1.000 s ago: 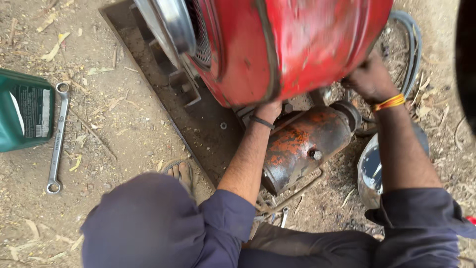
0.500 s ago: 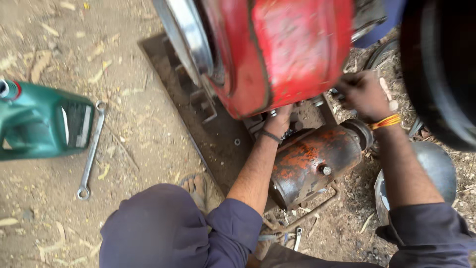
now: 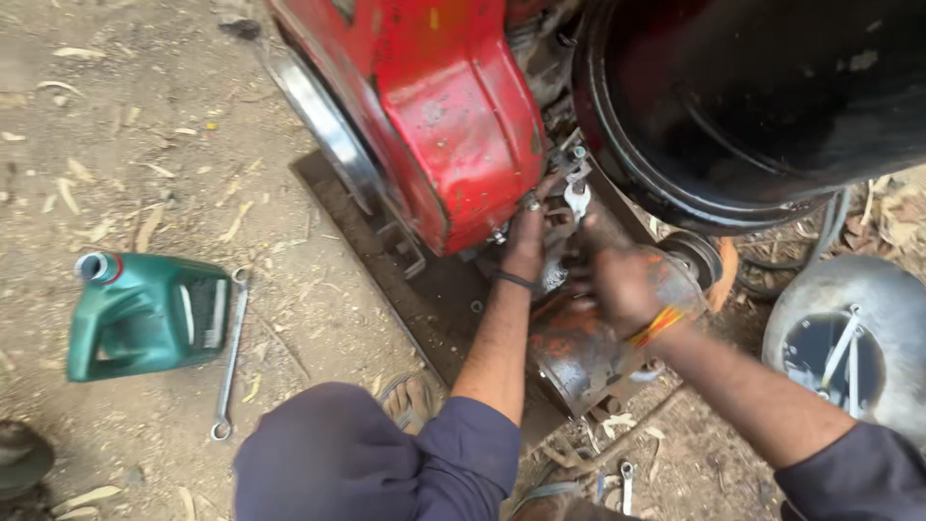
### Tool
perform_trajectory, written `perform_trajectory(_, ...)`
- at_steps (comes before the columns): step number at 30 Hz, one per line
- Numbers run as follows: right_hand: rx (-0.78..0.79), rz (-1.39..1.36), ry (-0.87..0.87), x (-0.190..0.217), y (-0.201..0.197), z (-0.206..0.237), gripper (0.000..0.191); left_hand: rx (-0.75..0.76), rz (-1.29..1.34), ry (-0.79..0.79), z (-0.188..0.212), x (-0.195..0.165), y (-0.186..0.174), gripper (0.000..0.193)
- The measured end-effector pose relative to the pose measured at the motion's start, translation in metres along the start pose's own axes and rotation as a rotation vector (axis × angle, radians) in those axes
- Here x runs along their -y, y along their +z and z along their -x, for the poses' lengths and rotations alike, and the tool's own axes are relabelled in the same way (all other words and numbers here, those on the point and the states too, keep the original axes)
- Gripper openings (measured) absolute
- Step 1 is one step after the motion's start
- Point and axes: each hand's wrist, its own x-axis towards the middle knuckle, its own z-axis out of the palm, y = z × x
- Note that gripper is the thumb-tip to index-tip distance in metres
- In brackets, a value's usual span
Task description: The person uses a wrench to tighten bolts on a red engine mounted on a metal frame. They repeatedly adjust the wrench and rotate the engine's flywheel by hand while seated on the ground.
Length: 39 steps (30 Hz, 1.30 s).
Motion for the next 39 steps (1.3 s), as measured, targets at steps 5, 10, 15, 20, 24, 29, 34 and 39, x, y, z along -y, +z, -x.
perform_trajectory(5, -0.021, 0.492, -0.426, 0.030, -0.074, -0.065, 0.046, 0.028, 0.106, 0.198, 0.005, -0.008, 0.019, 0.038)
perform_trajectory(10, 0.071, 0.918, -0.802, 0.044, -0.107, -0.112, 0.036, 0.119, 0.036, 0.272, -0.009, -0.002, 0.009, 0.046)
perform_trajectory(15, 0.090, 0.953, -0.809, 0.071, -0.105, -0.107, 0.035, 0.076, -0.146, 0.365, -0.005, -0.004, 0.008, 0.043)
perform_trajectory(20, 0.164, 0.633, -0.952, 0.089, -0.102, -0.094, 0.047, 0.023, -0.252, 0.557, 0.009, -0.010, 0.020, 0.052)
perform_trajectory(24, 0.119, 0.781, -0.804, 0.103, -0.103, -0.099, 0.051, 0.034, -0.261, 0.632, 0.017, -0.013, 0.027, 0.057)
perform_trajectory(29, 0.011, 0.846, -0.954, 0.124, -0.102, -0.121, 0.053, 0.044, -0.159, 0.543, 0.011, -0.013, 0.025, 0.059)
perform_trajectory(34, -0.150, 0.654, -0.828, 0.141, -0.093, -0.131, 0.051, 0.244, -0.118, 0.612, 0.006, -0.010, 0.020, 0.054)
perform_trajectory(39, -0.057, 0.431, -0.708, 0.120, -0.098, -0.121, 0.050, 0.116, -0.305, 0.671, 0.006, -0.008, 0.018, 0.046)
